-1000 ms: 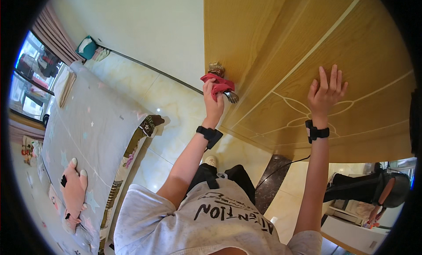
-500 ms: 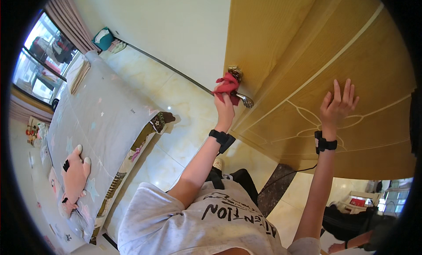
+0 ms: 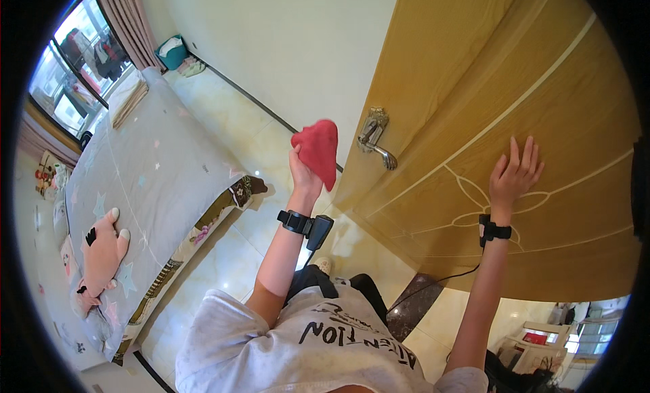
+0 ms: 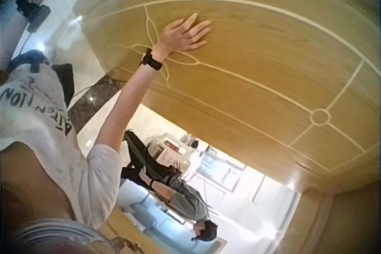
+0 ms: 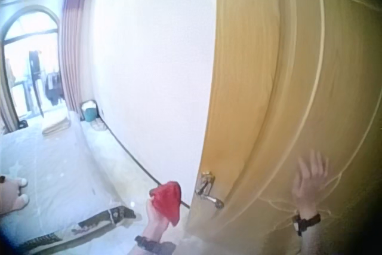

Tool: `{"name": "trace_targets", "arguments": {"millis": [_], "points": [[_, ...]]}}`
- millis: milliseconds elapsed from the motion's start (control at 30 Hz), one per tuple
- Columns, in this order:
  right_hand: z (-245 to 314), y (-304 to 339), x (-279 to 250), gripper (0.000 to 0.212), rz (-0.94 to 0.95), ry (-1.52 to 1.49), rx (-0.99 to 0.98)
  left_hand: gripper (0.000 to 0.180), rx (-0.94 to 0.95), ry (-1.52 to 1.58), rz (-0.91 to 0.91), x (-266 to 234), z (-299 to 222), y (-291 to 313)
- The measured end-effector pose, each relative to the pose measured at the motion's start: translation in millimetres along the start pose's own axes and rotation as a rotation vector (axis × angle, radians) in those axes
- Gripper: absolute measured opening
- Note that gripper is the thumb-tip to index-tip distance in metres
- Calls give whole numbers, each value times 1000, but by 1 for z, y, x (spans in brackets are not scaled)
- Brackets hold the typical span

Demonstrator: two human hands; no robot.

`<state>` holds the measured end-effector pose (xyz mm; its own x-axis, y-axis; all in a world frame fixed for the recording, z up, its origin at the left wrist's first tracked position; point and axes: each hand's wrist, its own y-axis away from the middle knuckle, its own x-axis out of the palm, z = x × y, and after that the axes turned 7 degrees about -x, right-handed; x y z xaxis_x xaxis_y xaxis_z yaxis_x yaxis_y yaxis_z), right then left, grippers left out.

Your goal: Cleaning the exterior surface of a wooden wardrobe door with a red cloth.

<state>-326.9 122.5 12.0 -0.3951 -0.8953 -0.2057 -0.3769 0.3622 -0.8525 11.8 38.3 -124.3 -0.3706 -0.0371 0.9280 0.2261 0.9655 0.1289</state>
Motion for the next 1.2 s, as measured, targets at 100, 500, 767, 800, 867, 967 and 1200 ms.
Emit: {"name": "trace_targets", "arguments": {"millis": [100, 500, 767, 800, 867, 967, 1200], "points": [[2, 0, 0, 30, -3, -10, 1, 42, 185, -97, 84, 63, -7, 1], [4, 9, -7, 33, -5, -46, -34, 35, 1299, -920, 532, 336, 18, -70], [-7, 13, 2, 37, 46, 19, -38, 58, 1340, -1717, 797, 245, 48, -79], [-6, 10, 2, 37, 32, 27, -32, 49, 1108, -1752, 920, 192, 56, -95], [0, 6, 3, 38, 63, -23, -19, 51, 1098, -2038, 868, 111, 59, -105], [2, 7, 6, 39, 66, -12, -17, 50, 572, -2045, 853, 118, 48, -99], [1, 11, 2, 38, 81, 10, -11, 45, 1950, -1491, 678, 359, -19, -124]]}}
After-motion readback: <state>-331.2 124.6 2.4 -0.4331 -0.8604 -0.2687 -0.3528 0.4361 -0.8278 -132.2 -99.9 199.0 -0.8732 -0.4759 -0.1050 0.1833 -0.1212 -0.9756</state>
